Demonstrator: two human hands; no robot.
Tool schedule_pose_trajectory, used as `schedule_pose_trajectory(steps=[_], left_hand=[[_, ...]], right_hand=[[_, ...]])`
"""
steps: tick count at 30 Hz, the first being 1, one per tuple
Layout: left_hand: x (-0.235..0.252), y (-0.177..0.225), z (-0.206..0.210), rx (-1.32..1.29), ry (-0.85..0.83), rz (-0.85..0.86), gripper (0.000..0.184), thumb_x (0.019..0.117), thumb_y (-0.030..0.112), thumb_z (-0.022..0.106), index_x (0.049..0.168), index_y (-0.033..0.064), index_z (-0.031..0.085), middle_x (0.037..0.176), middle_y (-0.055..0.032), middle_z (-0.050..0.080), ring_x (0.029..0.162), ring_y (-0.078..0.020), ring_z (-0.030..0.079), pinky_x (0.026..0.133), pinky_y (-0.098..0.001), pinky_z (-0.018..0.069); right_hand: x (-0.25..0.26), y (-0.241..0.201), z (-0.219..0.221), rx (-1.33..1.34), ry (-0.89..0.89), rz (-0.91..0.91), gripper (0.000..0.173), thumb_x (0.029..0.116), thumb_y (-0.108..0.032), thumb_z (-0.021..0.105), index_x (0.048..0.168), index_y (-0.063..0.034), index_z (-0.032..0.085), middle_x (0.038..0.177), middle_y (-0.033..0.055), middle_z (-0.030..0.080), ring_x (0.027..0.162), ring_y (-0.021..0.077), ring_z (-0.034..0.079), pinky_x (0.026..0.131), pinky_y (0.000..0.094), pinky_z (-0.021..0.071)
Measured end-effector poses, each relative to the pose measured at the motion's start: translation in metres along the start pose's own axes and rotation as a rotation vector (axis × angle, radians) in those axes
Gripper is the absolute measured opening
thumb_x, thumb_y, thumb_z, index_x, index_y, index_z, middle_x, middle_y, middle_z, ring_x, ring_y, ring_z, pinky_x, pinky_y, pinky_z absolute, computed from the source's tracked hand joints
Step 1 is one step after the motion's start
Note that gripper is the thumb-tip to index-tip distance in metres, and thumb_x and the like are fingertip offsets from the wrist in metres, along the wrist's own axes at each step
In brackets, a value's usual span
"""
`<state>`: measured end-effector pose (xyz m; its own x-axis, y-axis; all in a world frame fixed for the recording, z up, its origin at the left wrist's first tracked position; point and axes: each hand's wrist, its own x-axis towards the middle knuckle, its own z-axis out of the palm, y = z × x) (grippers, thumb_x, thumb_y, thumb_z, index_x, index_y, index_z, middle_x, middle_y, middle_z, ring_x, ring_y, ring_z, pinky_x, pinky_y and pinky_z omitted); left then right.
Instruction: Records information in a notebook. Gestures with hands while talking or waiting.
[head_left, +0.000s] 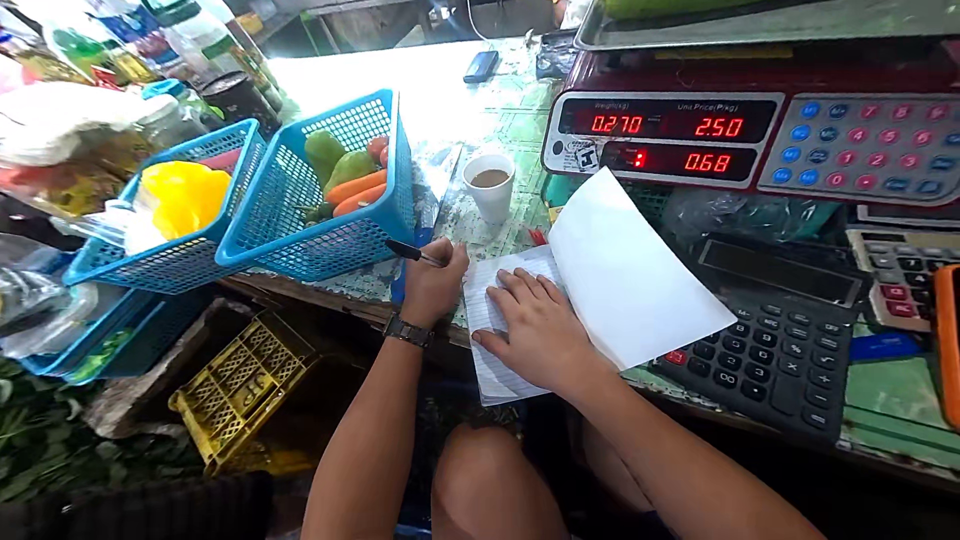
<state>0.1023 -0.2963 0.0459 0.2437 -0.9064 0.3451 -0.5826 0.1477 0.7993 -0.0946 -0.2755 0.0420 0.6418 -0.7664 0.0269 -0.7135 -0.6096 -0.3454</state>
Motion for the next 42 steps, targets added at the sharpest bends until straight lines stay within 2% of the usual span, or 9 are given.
schedule_pose_trajectory(steps=[9, 12, 14, 22, 26, 29, 34, 38, 42], left_hand=[[-0.002, -0.003, 0.003, 0.228, -0.035, 0.100, 0.037, 0.0981, 0.022, 0.058, 0.063, 0.0135, 0.048, 0.059, 0.0012, 0.046, 0.056, -0.0119, 0.048, 0.053, -0.0329, 0.0389], [-0.005, 0.001, 0.000, 0.186, -0.061, 0.099, 0.037, 0.0978, 0.018, 0.057, 0.063, 0.0137, 0.047, 0.055, 0.0016, 0.045, 0.050, -0.0101, 0.045, 0.049, -0.0293, 0.0358], [-0.011, 0.003, 0.000, 0.187, -0.047, 0.084, 0.039, 0.1013, 0.021, 0.056, 0.064, 0.0120, 0.046, 0.054, -0.0019, 0.046, 0.045, -0.0130, 0.043, 0.045, -0.0293, 0.0338], [-0.015, -0.003, 0.000, 0.213, -0.062, 0.161, 0.041, 0.1021, 0.022, 0.055, 0.063, 0.0116, 0.046, 0.053, -0.0024, 0.046, 0.043, -0.0125, 0.041, 0.042, -0.0273, 0.0319], [-0.004, -0.004, 0.002, 0.119, -0.010, 0.126, 0.038, 0.1022, 0.020, 0.054, 0.065, 0.0138, 0.048, 0.058, 0.0034, 0.047, 0.053, -0.0071, 0.047, 0.051, -0.0259, 0.0388], [0.005, 0.000, 0.001, -0.042, -0.027, 0.078, 0.035, 0.1023, 0.018, 0.055, 0.068, 0.0160, 0.052, 0.060, 0.0084, 0.053, 0.052, -0.0010, 0.052, 0.050, -0.0195, 0.0433], [0.011, -0.003, -0.005, -0.166, -0.071, 0.089, 0.034, 0.1047, 0.026, 0.059, 0.072, 0.0164, 0.055, 0.067, 0.0079, 0.062, 0.060, -0.0036, 0.063, 0.057, -0.0229, 0.0548], [0.001, -0.004, -0.014, -0.247, -0.102, 0.055, 0.035, 0.1059, 0.028, 0.055, 0.073, 0.0172, 0.061, 0.068, 0.0080, 0.067, 0.055, -0.0019, 0.060, 0.050, -0.0201, 0.0503], [0.003, 0.006, -0.008, -0.228, -0.093, -0.036, 0.039, 0.1039, 0.025, 0.059, 0.067, 0.0169, 0.052, 0.058, 0.0068, 0.055, 0.046, -0.0034, 0.048, 0.044, -0.0203, 0.0403]], right_hand=[[0.000, 0.001, 0.001, -0.004, 0.024, -0.012, 0.072, 0.0989, -0.071, 0.039, 0.145, -0.0177, 0.056, 0.163, 0.0061, 0.039, 0.155, 0.0250, 0.027, 0.127, 0.0504, 0.0177], [-0.001, 0.000, 0.000, -0.005, 0.016, -0.012, 0.073, 0.0990, -0.071, 0.039, 0.146, -0.0174, 0.055, 0.164, 0.0067, 0.038, 0.155, 0.0253, 0.027, 0.127, 0.0512, 0.0173], [-0.001, 0.000, -0.001, -0.002, 0.008, -0.009, 0.073, 0.0995, -0.070, 0.038, 0.146, -0.0173, 0.055, 0.164, 0.0066, 0.037, 0.156, 0.0253, 0.025, 0.127, 0.0510, 0.0166], [-0.002, -0.001, -0.003, -0.010, -0.009, -0.014, 0.073, 0.0996, -0.071, 0.038, 0.147, -0.0167, 0.054, 0.165, 0.0073, 0.035, 0.156, 0.0255, 0.024, 0.127, 0.0508, 0.0166], [0.000, -0.002, -0.002, -0.007, -0.008, -0.014, 0.073, 0.0997, -0.070, 0.039, 0.147, -0.0165, 0.054, 0.165, 0.0077, 0.035, 0.156, 0.0260, 0.024, 0.127, 0.0513, 0.0161], [0.001, -0.001, -0.001, -0.001, -0.011, -0.015, 0.073, 0.0999, -0.070, 0.039, 0.147, -0.0158, 0.054, 0.165, 0.0079, 0.035, 0.156, 0.0268, 0.024, 0.127, 0.0523, 0.0164], [-0.001, 0.003, -0.001, -0.030, -0.010, -0.047, 0.075, 0.0993, -0.072, 0.037, 0.149, -0.0174, 0.052, 0.165, 0.0060, 0.035, 0.156, 0.0258, 0.025, 0.127, 0.0522, 0.0170], [-0.009, 0.012, -0.004, -0.025, -0.040, -0.077, 0.077, 0.0989, -0.073, 0.035, 0.152, -0.0193, 0.049, 0.167, 0.0033, 0.033, 0.157, 0.0237, 0.022, 0.128, 0.0519, 0.0159], [-0.010, 0.014, -0.004, -0.031, -0.032, -0.079, 0.076, 0.0978, -0.075, 0.035, 0.149, -0.0208, 0.052, 0.166, 0.0010, 0.035, 0.156, 0.0222, 0.024, 0.128, 0.0505, 0.0167]])
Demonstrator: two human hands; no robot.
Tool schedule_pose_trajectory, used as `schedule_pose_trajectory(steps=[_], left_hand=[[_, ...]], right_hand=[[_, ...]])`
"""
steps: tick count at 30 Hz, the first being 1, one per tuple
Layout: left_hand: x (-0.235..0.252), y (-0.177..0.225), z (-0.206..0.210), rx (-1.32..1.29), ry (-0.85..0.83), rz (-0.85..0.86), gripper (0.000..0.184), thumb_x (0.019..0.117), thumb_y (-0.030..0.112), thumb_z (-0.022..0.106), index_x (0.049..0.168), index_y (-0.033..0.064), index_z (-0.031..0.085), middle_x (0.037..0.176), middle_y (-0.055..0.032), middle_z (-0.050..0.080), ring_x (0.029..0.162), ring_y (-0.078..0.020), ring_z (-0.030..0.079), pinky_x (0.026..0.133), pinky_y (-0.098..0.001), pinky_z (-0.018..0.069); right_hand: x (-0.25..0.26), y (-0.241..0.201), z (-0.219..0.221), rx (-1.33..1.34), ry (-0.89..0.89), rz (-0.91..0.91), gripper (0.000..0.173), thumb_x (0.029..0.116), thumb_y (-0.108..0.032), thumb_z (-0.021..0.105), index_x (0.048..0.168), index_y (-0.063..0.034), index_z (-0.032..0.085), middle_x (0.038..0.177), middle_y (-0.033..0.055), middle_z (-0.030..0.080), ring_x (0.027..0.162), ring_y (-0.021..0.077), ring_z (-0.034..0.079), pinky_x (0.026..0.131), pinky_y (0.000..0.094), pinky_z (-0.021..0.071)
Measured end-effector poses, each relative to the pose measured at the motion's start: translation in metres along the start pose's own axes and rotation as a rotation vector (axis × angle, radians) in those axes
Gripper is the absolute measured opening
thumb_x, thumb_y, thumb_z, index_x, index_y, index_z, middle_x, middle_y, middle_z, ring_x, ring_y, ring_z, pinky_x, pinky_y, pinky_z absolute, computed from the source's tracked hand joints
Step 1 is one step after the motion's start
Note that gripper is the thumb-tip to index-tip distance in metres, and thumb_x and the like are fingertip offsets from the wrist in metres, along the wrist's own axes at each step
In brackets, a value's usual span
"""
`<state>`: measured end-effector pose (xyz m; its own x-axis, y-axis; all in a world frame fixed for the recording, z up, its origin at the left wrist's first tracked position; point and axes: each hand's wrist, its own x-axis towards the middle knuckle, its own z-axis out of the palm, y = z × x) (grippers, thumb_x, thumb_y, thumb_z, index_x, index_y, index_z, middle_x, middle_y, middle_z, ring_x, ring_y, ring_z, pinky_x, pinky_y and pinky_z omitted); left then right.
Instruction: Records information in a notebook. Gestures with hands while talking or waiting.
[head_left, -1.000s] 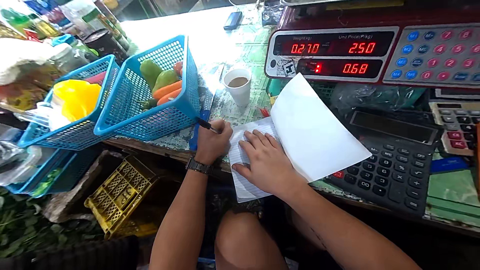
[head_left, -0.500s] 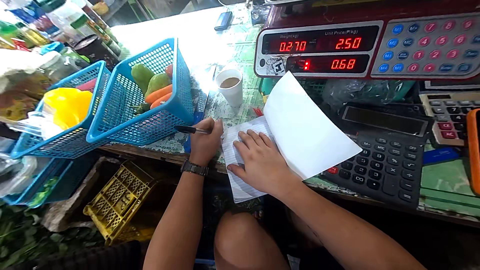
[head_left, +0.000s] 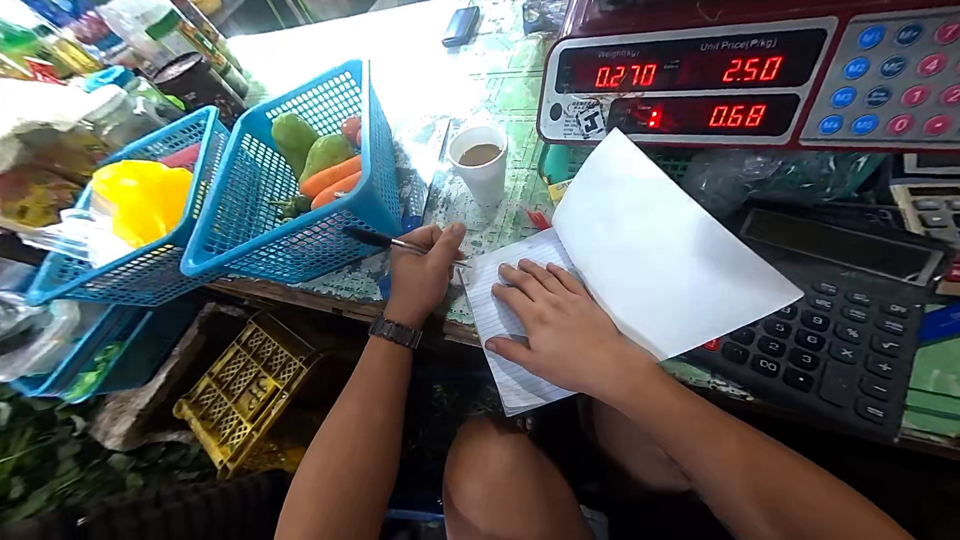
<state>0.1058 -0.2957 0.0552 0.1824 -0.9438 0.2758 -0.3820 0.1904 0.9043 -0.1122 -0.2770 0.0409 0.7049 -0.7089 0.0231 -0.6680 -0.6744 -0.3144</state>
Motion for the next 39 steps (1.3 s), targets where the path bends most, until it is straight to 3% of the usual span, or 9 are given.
schedule_pose_trajectory(steps=[5, 11, 15, 18, 24, 29, 39], left_hand=[[-0.006, -0.007, 0.008, 0.042, 0.006, 0.082, 0.038, 0.1001, 0.012, 0.058, 0.064, 0.0188, 0.048, 0.058, 0.0094, 0.050, 0.052, -0.0020, 0.052, 0.051, -0.0201, 0.0440], [-0.009, -0.007, 0.008, 0.042, 0.029, 0.091, 0.038, 0.0999, 0.011, 0.057, 0.064, 0.0178, 0.048, 0.058, 0.0085, 0.051, 0.053, -0.0031, 0.052, 0.052, -0.0212, 0.0453], [-0.015, -0.010, 0.005, -0.013, 0.125, 0.211, 0.030, 0.1009, 0.012, 0.056, 0.072, 0.0171, 0.059, 0.068, 0.0107, 0.061, 0.060, 0.0007, 0.058, 0.054, -0.0183, 0.0480], [-0.014, -0.007, 0.003, 0.011, 0.125, 0.162, 0.030, 0.1023, 0.014, 0.055, 0.073, 0.0175, 0.062, 0.068, 0.0116, 0.063, 0.060, 0.0013, 0.059, 0.053, -0.0181, 0.0489], [-0.009, -0.003, 0.003, 0.062, 0.048, -0.013, 0.037, 0.1022, 0.015, 0.058, 0.066, 0.0173, 0.054, 0.062, 0.0083, 0.058, 0.055, -0.0020, 0.056, 0.050, -0.0201, 0.0454], [-0.008, -0.003, 0.004, 0.065, 0.040, -0.024, 0.039, 0.1007, 0.013, 0.057, 0.063, 0.0181, 0.051, 0.061, 0.0077, 0.057, 0.054, -0.0026, 0.055, 0.049, -0.0204, 0.0448], [-0.009, -0.002, 0.006, 0.237, -0.003, -0.021, 0.036, 0.0996, 0.016, 0.058, 0.064, 0.0158, 0.051, 0.065, 0.0051, 0.058, 0.065, -0.0054, 0.061, 0.067, -0.0272, 0.0523]], right_hand=[[-0.001, 0.001, 0.003, -0.005, 0.031, -0.001, 0.075, 0.0969, -0.075, 0.037, 0.148, -0.0217, 0.054, 0.165, 0.0003, 0.037, 0.156, 0.0215, 0.025, 0.127, 0.0498, 0.0179], [-0.001, 0.002, 0.004, -0.007, 0.062, -0.009, 0.075, 0.0961, -0.076, 0.038, 0.146, -0.0221, 0.055, 0.163, -0.0001, 0.039, 0.155, 0.0211, 0.028, 0.127, 0.0500, 0.0200], [-0.001, 0.001, 0.004, 0.002, 0.059, -0.010, 0.076, 0.0962, -0.075, 0.039, 0.147, -0.0207, 0.055, 0.163, 0.0010, 0.039, 0.155, 0.0220, 0.028, 0.127, 0.0503, 0.0195], [-0.001, 0.001, 0.003, 0.001, 0.052, -0.007, 0.076, 0.0965, -0.075, 0.038, 0.147, -0.0203, 0.054, 0.164, 0.0013, 0.039, 0.155, 0.0223, 0.027, 0.127, 0.0506, 0.0190], [-0.001, 0.000, 0.002, 0.002, 0.046, -0.006, 0.076, 0.0965, -0.075, 0.039, 0.148, -0.0207, 0.054, 0.164, 0.0012, 0.039, 0.155, 0.0220, 0.027, 0.127, 0.0503, 0.0184], [-0.001, 0.000, 0.002, -0.002, 0.047, -0.003, 0.076, 0.0961, -0.075, 0.039, 0.148, -0.0214, 0.053, 0.164, 0.0010, 0.038, 0.155, 0.0214, 0.027, 0.127, 0.0498, 0.0183], [-0.001, 0.000, 0.003, 0.005, 0.054, 0.001, 0.076, 0.0962, -0.075, 0.040, 0.148, -0.0212, 0.054, 0.164, 0.0011, 0.038, 0.155, 0.0219, 0.027, 0.127, 0.0499, 0.0181]])
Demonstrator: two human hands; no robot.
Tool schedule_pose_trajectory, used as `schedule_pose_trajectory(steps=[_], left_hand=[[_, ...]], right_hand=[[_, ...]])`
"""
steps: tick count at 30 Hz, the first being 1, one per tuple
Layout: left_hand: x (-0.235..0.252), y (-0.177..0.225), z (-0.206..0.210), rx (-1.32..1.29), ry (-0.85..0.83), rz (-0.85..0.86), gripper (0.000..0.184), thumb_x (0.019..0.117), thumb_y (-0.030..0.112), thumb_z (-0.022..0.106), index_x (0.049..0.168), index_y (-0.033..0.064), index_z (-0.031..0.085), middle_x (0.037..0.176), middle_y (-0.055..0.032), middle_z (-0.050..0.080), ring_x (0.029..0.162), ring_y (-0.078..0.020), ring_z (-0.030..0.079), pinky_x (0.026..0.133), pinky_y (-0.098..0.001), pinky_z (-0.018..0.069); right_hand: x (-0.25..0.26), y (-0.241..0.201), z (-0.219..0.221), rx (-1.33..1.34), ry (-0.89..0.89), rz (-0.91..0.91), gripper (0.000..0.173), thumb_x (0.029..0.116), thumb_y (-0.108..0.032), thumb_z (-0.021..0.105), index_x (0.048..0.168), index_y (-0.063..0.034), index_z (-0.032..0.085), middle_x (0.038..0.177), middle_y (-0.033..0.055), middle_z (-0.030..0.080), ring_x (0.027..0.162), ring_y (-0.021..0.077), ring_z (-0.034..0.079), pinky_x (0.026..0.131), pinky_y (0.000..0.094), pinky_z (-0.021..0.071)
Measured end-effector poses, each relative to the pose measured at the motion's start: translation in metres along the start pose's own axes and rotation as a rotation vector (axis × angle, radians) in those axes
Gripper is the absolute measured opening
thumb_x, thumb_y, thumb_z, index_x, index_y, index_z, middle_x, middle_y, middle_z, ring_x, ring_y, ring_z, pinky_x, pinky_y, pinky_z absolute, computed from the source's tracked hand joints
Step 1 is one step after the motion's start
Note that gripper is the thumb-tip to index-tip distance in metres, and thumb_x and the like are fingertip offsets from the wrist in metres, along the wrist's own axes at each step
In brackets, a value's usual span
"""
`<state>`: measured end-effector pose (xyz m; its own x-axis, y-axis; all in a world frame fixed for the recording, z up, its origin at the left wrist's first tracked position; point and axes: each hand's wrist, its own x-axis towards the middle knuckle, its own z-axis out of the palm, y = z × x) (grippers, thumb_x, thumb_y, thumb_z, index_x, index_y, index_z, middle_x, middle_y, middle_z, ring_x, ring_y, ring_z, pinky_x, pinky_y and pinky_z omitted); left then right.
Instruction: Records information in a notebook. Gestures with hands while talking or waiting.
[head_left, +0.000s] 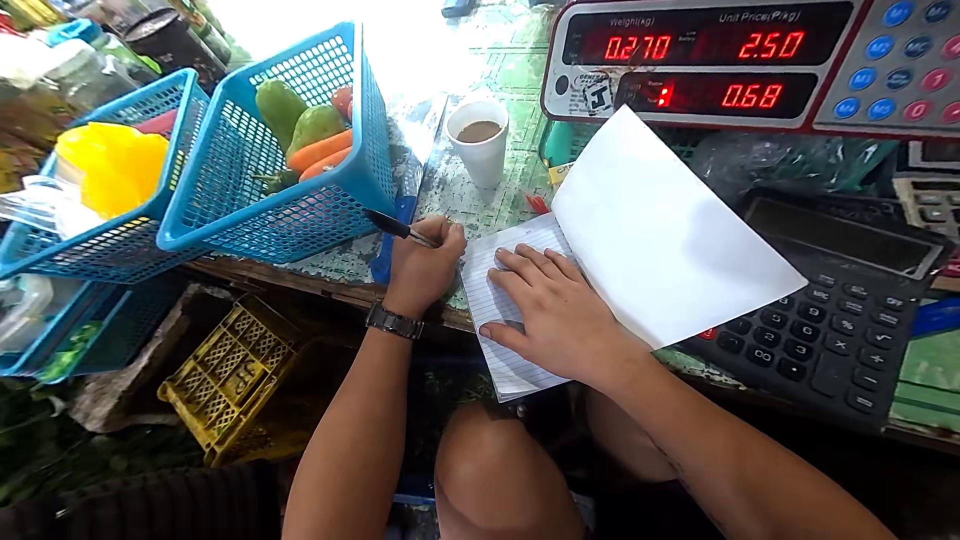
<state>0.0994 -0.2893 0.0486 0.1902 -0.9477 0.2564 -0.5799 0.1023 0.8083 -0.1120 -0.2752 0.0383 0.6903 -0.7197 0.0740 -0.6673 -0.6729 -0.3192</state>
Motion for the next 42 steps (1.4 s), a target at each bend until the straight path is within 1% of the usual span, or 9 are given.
schedule_pose_trajectory(steps=[8, 14, 17, 21, 23, 31, 33, 38, 42], left_hand=[[0.0005, 0.0000, 0.0017, -0.003, 0.003, 0.000, 0.031, 0.1014, 0.019, 0.057, 0.070, 0.0166, 0.058, 0.064, 0.0085, 0.058, 0.057, -0.0010, 0.056, 0.054, -0.0213, 0.0464], [0.0009, -0.0005, 0.0015, -0.020, -0.009, 0.014, 0.032, 0.1013, 0.019, 0.058, 0.070, 0.0163, 0.058, 0.067, 0.0082, 0.060, 0.060, -0.0008, 0.059, 0.057, -0.0210, 0.0493], [0.0012, 0.0001, 0.0012, -0.054, 0.027, 0.022, 0.034, 0.1018, 0.018, 0.057, 0.068, 0.0176, 0.056, 0.064, 0.0089, 0.059, 0.056, -0.0012, 0.057, 0.053, -0.0207, 0.0476], [0.0016, 0.0013, 0.0021, -0.054, -0.002, 0.017, 0.035, 0.1017, 0.017, 0.058, 0.067, 0.0172, 0.054, 0.065, 0.0078, 0.059, 0.058, -0.0023, 0.058, 0.055, -0.0216, 0.0494], [0.0014, -0.0003, 0.0030, -0.038, -0.027, 0.026, 0.035, 0.1016, 0.018, 0.058, 0.067, 0.0167, 0.053, 0.065, 0.0070, 0.059, 0.058, -0.0024, 0.057, 0.055, -0.0218, 0.0475], [0.0023, 0.0015, 0.0033, -0.019, -0.021, 0.015, 0.034, 0.1020, 0.019, 0.058, 0.069, 0.0161, 0.056, 0.070, 0.0061, 0.063, 0.060, -0.0020, 0.060, 0.055, -0.0211, 0.0498], [0.0026, 0.0013, 0.0039, -0.015, -0.039, 0.020, 0.035, 0.1020, 0.020, 0.059, 0.067, 0.0163, 0.055, 0.068, 0.0057, 0.062, 0.059, -0.0029, 0.058, 0.055, -0.0221, 0.0480], [0.0032, 0.0012, 0.0029, 0.010, -0.069, 0.023, 0.037, 0.1024, 0.024, 0.059, 0.067, 0.0167, 0.054, 0.068, 0.0058, 0.063, 0.061, -0.0038, 0.061, 0.059, -0.0239, 0.0517], [0.0016, 0.0009, 0.0024, 0.018, -0.078, 0.040, 0.039, 0.1034, 0.024, 0.059, 0.066, 0.0165, 0.052, 0.066, 0.0048, 0.062, 0.060, -0.0051, 0.061, 0.058, -0.0244, 0.0514]], right_hand=[[0.0007, -0.0006, -0.0009, 0.009, -0.010, 0.000, 0.074, 0.0962, -0.073, 0.043, 0.147, -0.0203, 0.054, 0.164, 0.0024, 0.038, 0.155, 0.0226, 0.027, 0.127, 0.0501, 0.0177], [0.0004, 0.0005, 0.0019, 0.007, 0.022, -0.009, 0.074, 0.0957, -0.073, 0.044, 0.145, -0.0194, 0.057, 0.162, 0.0031, 0.041, 0.154, 0.0240, 0.029, 0.127, 0.0496, 0.0197], [0.0005, 0.0001, 0.0014, 0.011, 0.024, -0.012, 0.073, 0.0955, -0.073, 0.045, 0.144, -0.0194, 0.057, 0.162, 0.0032, 0.041, 0.154, 0.0240, 0.030, 0.127, 0.0502, 0.0207], [0.0003, 0.0003, 0.0003, 0.021, 0.023, -0.014, 0.072, 0.0965, -0.071, 0.045, 0.144, -0.0186, 0.057, 0.162, 0.0035, 0.041, 0.154, 0.0238, 0.030, 0.126, 0.0506, 0.0207], [0.0000, 0.0000, 0.0003, 0.023, 0.025, -0.015, 0.071, 0.0965, -0.071, 0.045, 0.143, -0.0186, 0.058, 0.162, 0.0037, 0.041, 0.154, 0.0239, 0.030, 0.126, 0.0503, 0.0208], [0.0005, 0.0001, 0.0001, 0.023, 0.030, -0.022, 0.071, 0.0966, -0.070, 0.046, 0.143, -0.0182, 0.058, 0.161, 0.0043, 0.042, 0.154, 0.0249, 0.030, 0.126, 0.0505, 0.0211], [0.0003, 0.0002, 0.0003, 0.019, 0.031, -0.022, 0.071, 0.0966, -0.070, 0.045, 0.143, -0.0182, 0.058, 0.161, 0.0043, 0.042, 0.154, 0.0247, 0.030, 0.126, 0.0504, 0.0211], [0.0004, 0.0003, 0.0006, 0.029, 0.030, -0.022, 0.071, 0.0972, -0.070, 0.046, 0.143, -0.0171, 0.058, 0.161, 0.0047, 0.042, 0.154, 0.0247, 0.029, 0.126, 0.0516, 0.0204], [0.0002, -0.0007, -0.0018, 0.018, 0.001, -0.014, 0.071, 0.0980, -0.070, 0.043, 0.145, -0.0178, 0.056, 0.162, 0.0042, 0.040, 0.155, 0.0243, 0.028, 0.127, 0.0516, 0.0198]])
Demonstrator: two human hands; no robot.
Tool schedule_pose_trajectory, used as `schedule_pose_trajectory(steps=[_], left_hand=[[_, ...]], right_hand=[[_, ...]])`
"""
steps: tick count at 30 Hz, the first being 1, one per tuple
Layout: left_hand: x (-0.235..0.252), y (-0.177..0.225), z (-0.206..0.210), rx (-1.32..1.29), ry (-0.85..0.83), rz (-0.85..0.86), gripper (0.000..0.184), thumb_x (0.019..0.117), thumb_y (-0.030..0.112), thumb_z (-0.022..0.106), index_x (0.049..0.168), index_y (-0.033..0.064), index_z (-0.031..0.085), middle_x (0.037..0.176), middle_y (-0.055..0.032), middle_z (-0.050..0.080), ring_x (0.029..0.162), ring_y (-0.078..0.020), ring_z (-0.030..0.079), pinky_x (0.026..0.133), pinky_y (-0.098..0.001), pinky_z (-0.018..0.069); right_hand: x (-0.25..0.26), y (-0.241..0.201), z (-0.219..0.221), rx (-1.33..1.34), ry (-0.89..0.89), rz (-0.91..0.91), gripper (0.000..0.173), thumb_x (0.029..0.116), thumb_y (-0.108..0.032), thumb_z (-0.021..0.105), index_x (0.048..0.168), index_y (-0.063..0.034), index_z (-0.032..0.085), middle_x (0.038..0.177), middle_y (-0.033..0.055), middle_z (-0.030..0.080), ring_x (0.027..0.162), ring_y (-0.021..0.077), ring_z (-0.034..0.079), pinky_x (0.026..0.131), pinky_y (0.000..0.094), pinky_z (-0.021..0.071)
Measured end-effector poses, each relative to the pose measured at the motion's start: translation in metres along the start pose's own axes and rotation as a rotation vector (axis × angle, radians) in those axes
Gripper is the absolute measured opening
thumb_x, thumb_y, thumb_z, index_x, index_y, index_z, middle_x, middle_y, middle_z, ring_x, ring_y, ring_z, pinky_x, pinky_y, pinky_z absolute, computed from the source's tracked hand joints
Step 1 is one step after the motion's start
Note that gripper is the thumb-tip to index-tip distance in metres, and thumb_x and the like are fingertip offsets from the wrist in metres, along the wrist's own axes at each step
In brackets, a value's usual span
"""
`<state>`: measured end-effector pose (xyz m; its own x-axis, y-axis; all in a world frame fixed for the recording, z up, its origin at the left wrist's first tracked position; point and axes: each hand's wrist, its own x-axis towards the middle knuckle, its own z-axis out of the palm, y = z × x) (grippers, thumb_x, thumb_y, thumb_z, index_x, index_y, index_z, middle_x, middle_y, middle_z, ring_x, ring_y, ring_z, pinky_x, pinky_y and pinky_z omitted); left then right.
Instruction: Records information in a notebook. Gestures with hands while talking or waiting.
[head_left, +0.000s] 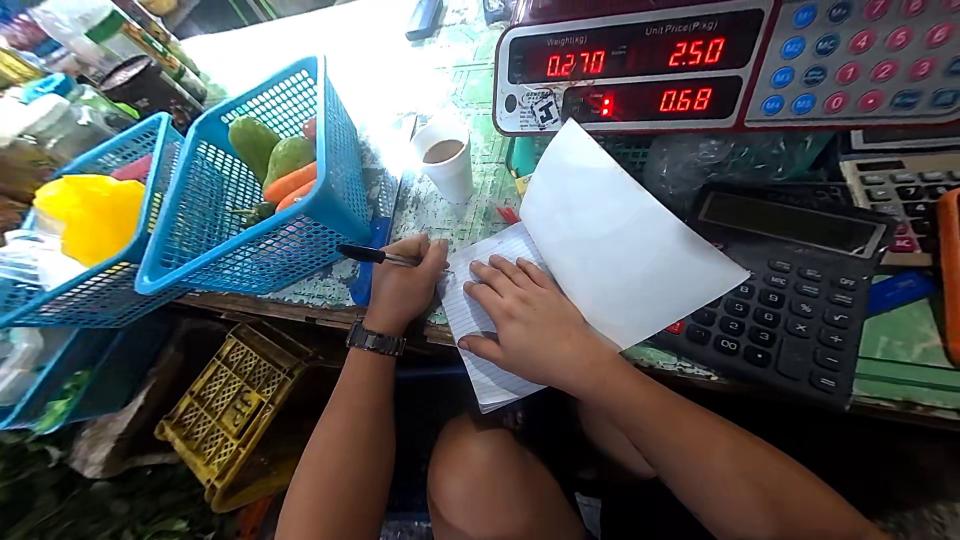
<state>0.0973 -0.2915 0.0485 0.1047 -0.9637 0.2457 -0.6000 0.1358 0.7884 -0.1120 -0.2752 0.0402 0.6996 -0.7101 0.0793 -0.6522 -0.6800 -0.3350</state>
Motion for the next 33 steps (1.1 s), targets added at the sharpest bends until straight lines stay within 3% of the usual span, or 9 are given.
schedule_pose_trajectory(steps=[9, 15, 19, 22, 26, 33], left_hand=[[0.0005, -0.0003, 0.0000, -0.066, 0.045, -0.037, 0.034, 0.1029, 0.022, 0.060, 0.070, 0.0153, 0.059, 0.067, 0.0058, 0.064, 0.059, -0.0037, 0.062, 0.055, -0.0230, 0.0523], [0.0010, -0.0017, -0.0002, -0.046, 0.016, -0.020, 0.036, 0.1027, 0.024, 0.060, 0.067, 0.0165, 0.055, 0.067, 0.0055, 0.063, 0.059, -0.0044, 0.061, 0.055, -0.0238, 0.0510], [0.0013, -0.0014, -0.0002, -0.030, -0.013, -0.008, 0.037, 0.1022, 0.024, 0.061, 0.067, 0.0166, 0.055, 0.070, 0.0051, 0.065, 0.067, -0.0062, 0.065, 0.069, -0.0283, 0.0563], [0.0005, -0.0015, 0.0005, -0.055, 0.029, 0.000, 0.033, 0.1030, 0.024, 0.060, 0.071, 0.0152, 0.061, 0.070, 0.0054, 0.066, 0.062, -0.0041, 0.064, 0.060, -0.0243, 0.0544], [-0.0013, -0.0008, -0.0003, -0.095, 0.151, -0.004, 0.033, 0.1030, 0.019, 0.058, 0.070, 0.0162, 0.059, 0.065, 0.0081, 0.061, 0.054, -0.0020, 0.056, 0.051, -0.0209, 0.0476], [-0.0005, 0.0005, 0.0007, -0.041, 0.113, -0.037, 0.034, 0.1012, 0.016, 0.058, 0.067, 0.0154, 0.055, 0.063, 0.0067, 0.057, 0.057, -0.0027, 0.055, 0.053, -0.0224, 0.0454]], right_hand=[[0.0002, 0.0000, 0.0005, -0.001, 0.003, 0.002, 0.072, 0.0978, -0.070, 0.043, 0.145, -0.0180, 0.056, 0.162, 0.0035, 0.040, 0.155, 0.0240, 0.028, 0.127, 0.0509, 0.0192], [0.0002, 0.0000, 0.0013, -0.003, 0.014, -0.001, 0.072, 0.0975, -0.071, 0.044, 0.144, -0.0177, 0.057, 0.162, 0.0039, 0.041, 0.154, 0.0240, 0.029, 0.127, 0.0513, 0.0198], [0.0000, 0.0003, 0.0021, -0.002, 0.023, -0.005, 0.070, 0.0977, -0.070, 0.044, 0.143, -0.0177, 0.058, 0.162, 0.0035, 0.042, 0.154, 0.0236, 0.029, 0.127, 0.0508, 0.0202], [-0.0001, 0.0003, 0.0018, -0.014, 0.025, -0.008, 0.071, 0.0974, -0.071, 0.044, 0.143, -0.0180, 0.058, 0.161, 0.0032, 0.042, 0.154, 0.0236, 0.030, 0.126, 0.0506, 0.0207], [0.0003, 0.0005, 0.0025, -0.001, 0.029, -0.005, 0.072, 0.0970, -0.071, 0.045, 0.143, -0.0177, 0.058, 0.162, 0.0040, 0.042, 0.154, 0.0244, 0.031, 0.126, 0.0511, 0.0213], [0.0003, 0.0001, 0.0015, -0.001, 0.010, 0.004, 0.072, 0.0973, -0.071, 0.044, 0.145, -0.0183, 0.056, 0.162, 0.0033, 0.041, 0.154, 0.0236, 0.029, 0.127, 0.0515, 0.0197]])
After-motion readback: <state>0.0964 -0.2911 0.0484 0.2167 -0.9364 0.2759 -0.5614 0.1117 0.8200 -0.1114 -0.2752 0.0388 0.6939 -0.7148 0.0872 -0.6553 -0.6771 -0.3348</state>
